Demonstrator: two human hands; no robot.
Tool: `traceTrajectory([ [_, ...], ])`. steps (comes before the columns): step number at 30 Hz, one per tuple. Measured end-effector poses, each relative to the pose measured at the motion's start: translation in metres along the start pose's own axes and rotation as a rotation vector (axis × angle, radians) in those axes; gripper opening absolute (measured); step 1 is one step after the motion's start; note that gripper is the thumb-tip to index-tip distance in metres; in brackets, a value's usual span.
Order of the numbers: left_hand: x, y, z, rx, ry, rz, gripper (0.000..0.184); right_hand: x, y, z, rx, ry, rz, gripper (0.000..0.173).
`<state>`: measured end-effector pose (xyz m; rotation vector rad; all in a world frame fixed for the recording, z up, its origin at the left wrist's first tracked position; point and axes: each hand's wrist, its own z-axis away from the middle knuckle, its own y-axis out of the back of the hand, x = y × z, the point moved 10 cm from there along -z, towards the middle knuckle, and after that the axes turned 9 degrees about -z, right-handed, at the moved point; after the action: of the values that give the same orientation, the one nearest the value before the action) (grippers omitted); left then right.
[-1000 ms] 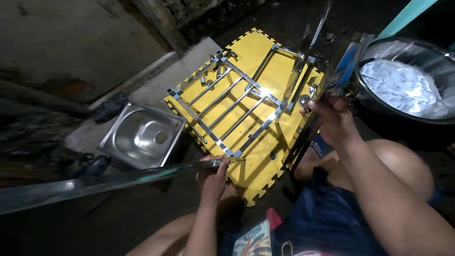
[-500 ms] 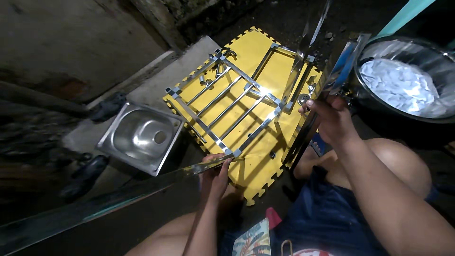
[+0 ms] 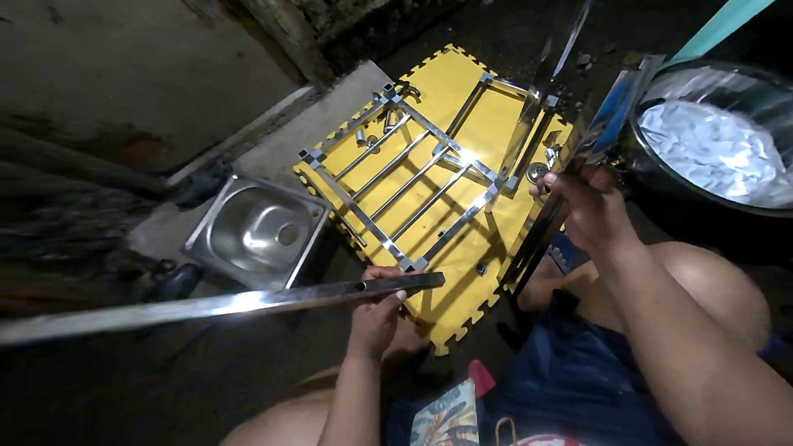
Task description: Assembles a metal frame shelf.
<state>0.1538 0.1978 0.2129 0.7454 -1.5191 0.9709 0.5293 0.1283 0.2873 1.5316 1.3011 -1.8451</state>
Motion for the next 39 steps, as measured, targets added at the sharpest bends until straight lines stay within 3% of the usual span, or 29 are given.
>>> traceTrajectory([
  [4, -0.002, -0.003, 0.004, 0.022, 0.135, 0.037, 0.044, 0.0, 0.001, 0.001, -0.002, 0.001, 0.011, 0.015],
  [9, -0.006, -0.004, 0.004, 0.073, 0.278, 0.086, 0.091, 0.0, 0.0, 0.001, -0.008, 0.008, -0.005, 0.018],
  [13, -0.007, 0.003, 0.007, 0.158, 0.34, 0.058, 0.084, 0.0, 0.001, 0.001, 0.005, -0.001, -0.003, 0.017],
  [21, -0.01, 0.002, 0.006, 0.122, 0.32, 0.02, 0.096, 0.002, 0.002, 0.002, 0.024, -0.034, 0.037, 0.018],
  [33, -0.012, 0.004, 0.005, 0.127, 0.33, -0.074, 0.096, 0.0, 0.0, 0.002, -0.004, 0.006, 0.042, 0.014],
  [39, -0.013, 0.009, 0.005, 0.172, 0.33, -0.119, 0.09, 0.001, 0.001, 0.003, 0.003, -0.009, 0.061, 0.02],
])
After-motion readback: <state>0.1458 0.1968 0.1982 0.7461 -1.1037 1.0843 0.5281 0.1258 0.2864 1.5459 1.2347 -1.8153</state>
